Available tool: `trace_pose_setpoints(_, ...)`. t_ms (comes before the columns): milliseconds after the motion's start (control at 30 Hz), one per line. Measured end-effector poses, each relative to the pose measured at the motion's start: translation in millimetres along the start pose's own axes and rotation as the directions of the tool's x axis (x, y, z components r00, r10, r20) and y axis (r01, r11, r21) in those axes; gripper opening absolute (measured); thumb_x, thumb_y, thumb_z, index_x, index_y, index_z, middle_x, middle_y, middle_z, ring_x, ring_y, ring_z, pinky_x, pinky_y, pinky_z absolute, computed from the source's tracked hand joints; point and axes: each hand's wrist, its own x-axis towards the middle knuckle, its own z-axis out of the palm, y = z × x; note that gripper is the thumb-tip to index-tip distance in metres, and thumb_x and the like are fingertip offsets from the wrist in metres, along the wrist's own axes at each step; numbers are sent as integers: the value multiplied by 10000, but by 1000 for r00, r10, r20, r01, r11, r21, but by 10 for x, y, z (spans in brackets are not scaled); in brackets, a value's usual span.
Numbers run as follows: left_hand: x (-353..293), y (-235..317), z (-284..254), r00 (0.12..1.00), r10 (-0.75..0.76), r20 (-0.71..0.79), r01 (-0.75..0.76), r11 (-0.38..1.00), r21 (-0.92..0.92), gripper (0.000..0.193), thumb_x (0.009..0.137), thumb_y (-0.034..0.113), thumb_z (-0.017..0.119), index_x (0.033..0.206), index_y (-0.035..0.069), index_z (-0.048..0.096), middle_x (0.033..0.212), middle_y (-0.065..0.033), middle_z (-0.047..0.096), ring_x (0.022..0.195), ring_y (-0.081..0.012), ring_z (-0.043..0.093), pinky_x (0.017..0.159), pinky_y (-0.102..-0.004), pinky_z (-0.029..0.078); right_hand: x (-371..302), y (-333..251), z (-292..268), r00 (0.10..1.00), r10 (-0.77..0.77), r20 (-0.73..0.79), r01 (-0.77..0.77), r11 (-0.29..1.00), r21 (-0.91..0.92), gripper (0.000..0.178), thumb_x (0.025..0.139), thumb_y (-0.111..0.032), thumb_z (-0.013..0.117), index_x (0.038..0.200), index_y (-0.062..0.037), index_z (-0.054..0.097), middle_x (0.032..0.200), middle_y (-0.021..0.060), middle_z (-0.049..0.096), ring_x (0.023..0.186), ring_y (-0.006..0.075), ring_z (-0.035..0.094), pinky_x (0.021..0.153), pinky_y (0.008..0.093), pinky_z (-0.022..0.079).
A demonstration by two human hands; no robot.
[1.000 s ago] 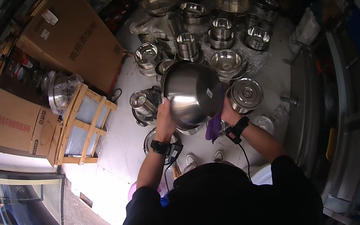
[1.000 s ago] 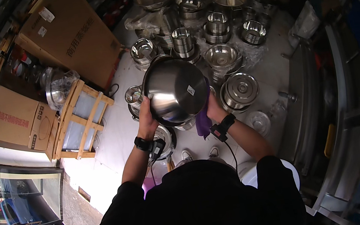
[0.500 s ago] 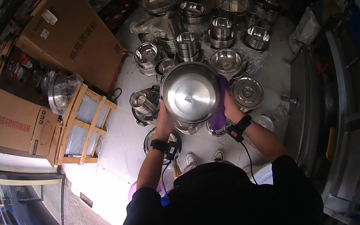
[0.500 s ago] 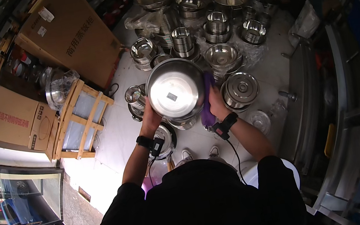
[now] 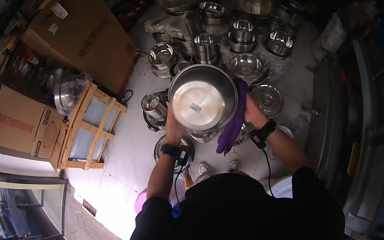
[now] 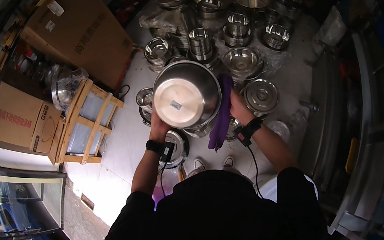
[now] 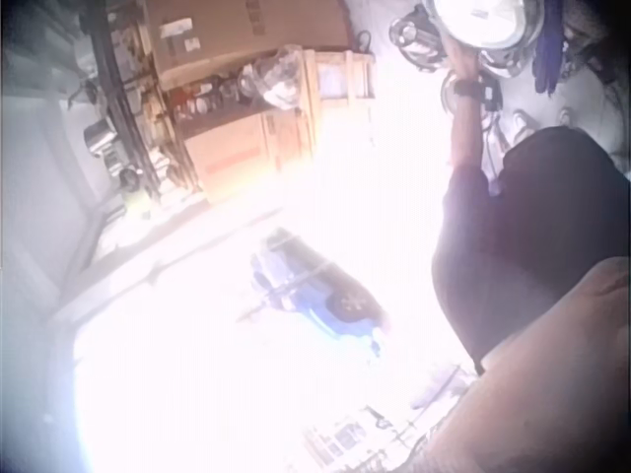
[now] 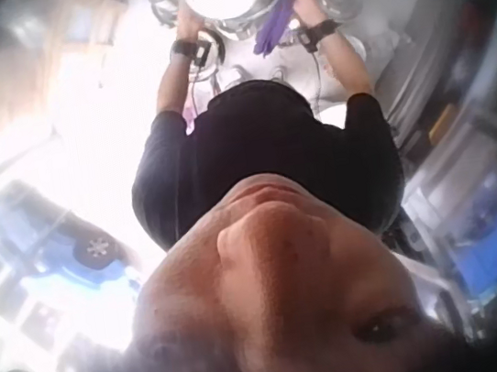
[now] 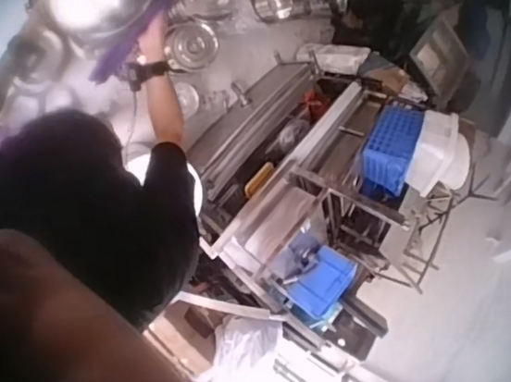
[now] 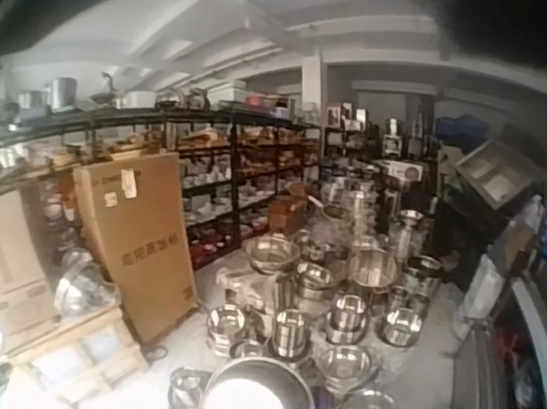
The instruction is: The person repeatedly wipes the interior and exterior surfaces of multiple stainless steel bowls using a purple cloth. Each bowl is picked up, wiped on all sides, and placed back among the others on the floor.
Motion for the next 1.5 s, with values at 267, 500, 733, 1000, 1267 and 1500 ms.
trace_pose_setpoints(267, -49, 239, -85, 999, 39, 26, -43, 989, 139, 525, 1033, 471, 390, 1290, 36, 536, 1231, -122, 616, 1113, -216, 601, 958, -360, 493, 161, -389, -451, 967, -173, 186, 222, 221, -950, 381, 1029, -361, 483, 1092, -16, 631, 935, 48, 654, 850, 141, 613, 745, 291, 489)
trace_pose_setpoints(500, -140, 183, -114, 980, 20, 199, -178, 544, 820, 232, 954, 241, 642, 828, 47, 659, 748, 81, 574, 655, -30, 461, 603, -217, 407, 153, -827, 129, 960, -265, -91, 63, 519, -853, 423, 990, -392, 560, 868, 12, 586, 757, 31, 559, 701, 121, 594, 650, 300, 550)
trace_pose_setpoints(733, -80, -229, 320, 825, -17, 565, -565, 24, 825, 299, 756, 320, 826, 812, 47, 716, 1060, -112, 640, 923, -226, 598, 823, -331, 481, 190, -472, 276, 986, -67, 151, 155, 697, -700, 354, 995, -332, 567, 1045, 16, 614, 930, 34, 619, 807, 90, 621, 780, 272, 575)
trace_pose_setpoints(1000, -70, -525, 458, 872, 59, 485, -485, -19, 874, 300, 837, 315, 777, 860, 22, 717, 591, -76, 560, 557, -130, 469, 549, -303, 423, -21, -25, 583, 913, 208, 352, 91, 736, -671, 392, 986, -312, 585, 1218, 3, 597, 1124, 72, 649, 917, 127, 663, 756, 246, 529)
trace_pose_setpoints(1267, -166, -376, 317, 952, 141, 273, -265, -68, 962, 368, 811, 364, 782, 708, 25, 681, 528, -93, 538, 459, -167, 495, 482, -325, 412, -260, -335, 344, 895, 167, 414, 409, 66, -910, 528, 790, -319, 787, 1206, -48, 606, 1097, 123, 651, 1039, 262, 626, 875, 360, 493)
trace_pose_setpoints(1500, -296, -363, 138, 957, 15, 290, -275, -274, 922, 352, 772, 362, 812, 722, 37, 687, 546, -90, 571, 471, -173, 529, 484, -311, 425, -238, 46, 102, 837, 435, 333, 278, 187, -942, 411, 779, -304, 797, 1034, -20, 644, 963, 103, 667, 913, 203, 640, 811, 330, 491)
